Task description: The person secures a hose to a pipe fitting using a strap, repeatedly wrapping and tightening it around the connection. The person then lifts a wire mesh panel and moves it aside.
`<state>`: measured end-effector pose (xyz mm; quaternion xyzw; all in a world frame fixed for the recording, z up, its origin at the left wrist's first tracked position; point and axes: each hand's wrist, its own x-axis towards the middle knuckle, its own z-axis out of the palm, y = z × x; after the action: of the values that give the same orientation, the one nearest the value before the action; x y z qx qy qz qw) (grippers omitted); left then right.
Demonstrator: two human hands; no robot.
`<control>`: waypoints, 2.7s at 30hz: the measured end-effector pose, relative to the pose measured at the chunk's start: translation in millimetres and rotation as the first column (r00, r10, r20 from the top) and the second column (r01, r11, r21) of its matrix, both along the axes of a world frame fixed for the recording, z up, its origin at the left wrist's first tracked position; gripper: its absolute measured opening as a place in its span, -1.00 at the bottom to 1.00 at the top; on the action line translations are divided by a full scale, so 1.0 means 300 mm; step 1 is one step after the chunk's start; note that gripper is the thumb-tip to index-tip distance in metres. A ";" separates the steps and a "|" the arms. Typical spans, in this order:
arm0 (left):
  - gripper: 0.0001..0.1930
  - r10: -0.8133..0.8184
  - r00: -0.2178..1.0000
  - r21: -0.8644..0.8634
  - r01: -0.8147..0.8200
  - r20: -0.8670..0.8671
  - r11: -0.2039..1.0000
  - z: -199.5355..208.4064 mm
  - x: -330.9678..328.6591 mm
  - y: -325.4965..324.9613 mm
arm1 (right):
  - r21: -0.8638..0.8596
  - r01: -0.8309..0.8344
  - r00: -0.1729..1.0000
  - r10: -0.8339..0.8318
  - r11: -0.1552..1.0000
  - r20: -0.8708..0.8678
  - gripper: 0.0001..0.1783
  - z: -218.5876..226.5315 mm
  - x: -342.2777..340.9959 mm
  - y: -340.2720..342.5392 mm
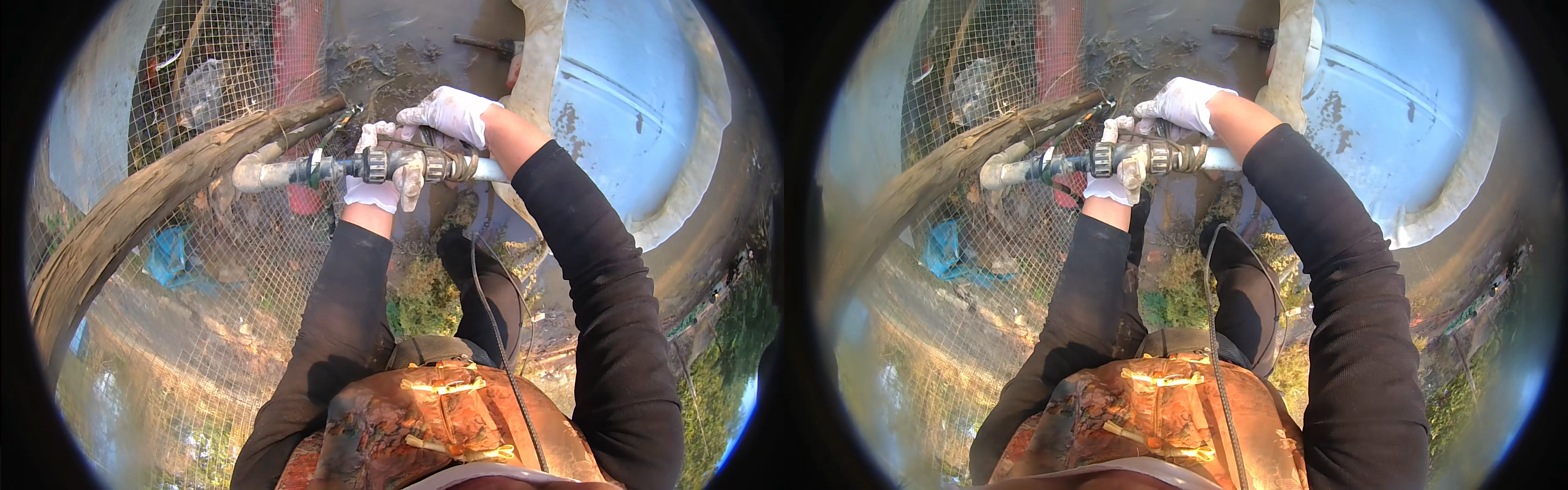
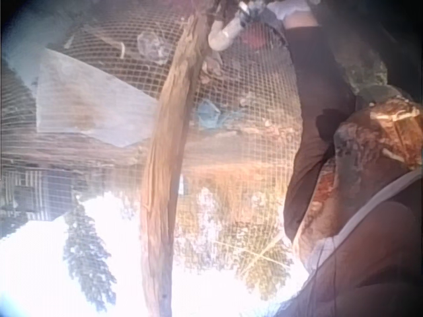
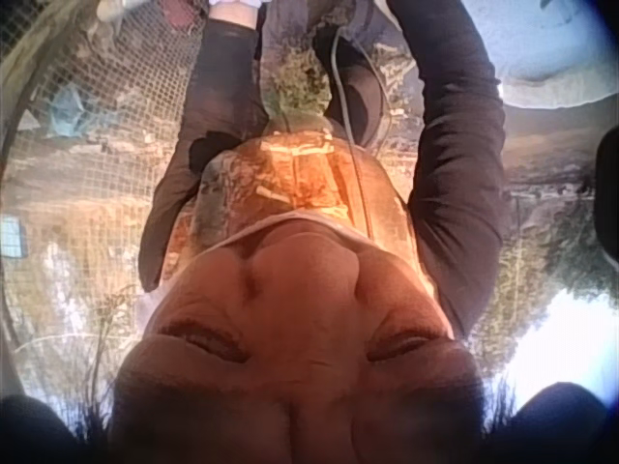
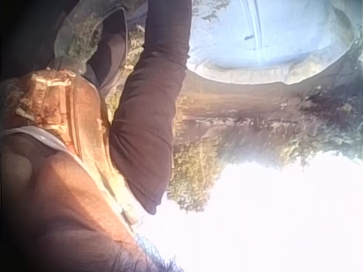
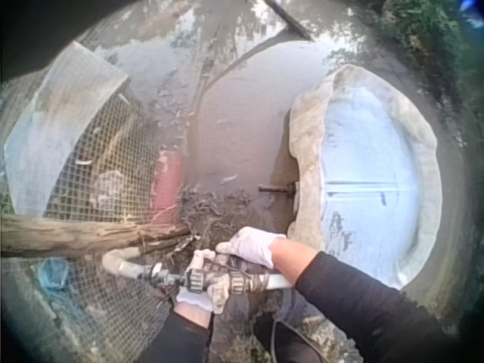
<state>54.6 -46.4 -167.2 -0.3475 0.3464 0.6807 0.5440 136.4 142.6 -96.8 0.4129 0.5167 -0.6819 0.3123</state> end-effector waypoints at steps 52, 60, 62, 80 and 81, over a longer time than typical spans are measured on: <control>-0.85 -0.493 0.181 -0.373 0.454 -0.851 0.809 0.727 0.164 -0.038 | 0.867 -0.218 0.954 0.287 0.449 0.092 -0.83 0.687 0.284 -0.105; -0.94 -0.176 -0.704 -0.590 0.400 -0.688 0.701 0.662 -0.034 0.115 | 0.734 -0.222 0.969 0.230 0.642 0.092 -0.84 0.687 0.350 -0.165; -0.89 -0.176 -0.632 -0.583 0.523 -0.755 0.621 0.629 -0.066 0.162 | 0.747 -0.038 0.993 0.110 0.663 -0.048 -0.84 0.681 0.356 -0.186; -0.69 -0.672 -0.522 -0.797 0.577 -0.526 0.176 0.622 -0.075 0.305 | -0.062 0.931 0.301 -0.854 0.359 -0.424 -0.79 0.698 0.266 -0.227; -0.69 -0.670 -0.520 -0.794 0.582 -0.530 0.177 0.622 -0.077 0.306 | -0.128 0.930 0.259 -0.859 0.346 -0.441 -0.77 0.703 0.258 -0.226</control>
<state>31.6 45.5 19.5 0.4343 0.7388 0.1770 0.4839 214.0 74.9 114.2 0.4914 0.2974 -0.7664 -0.2875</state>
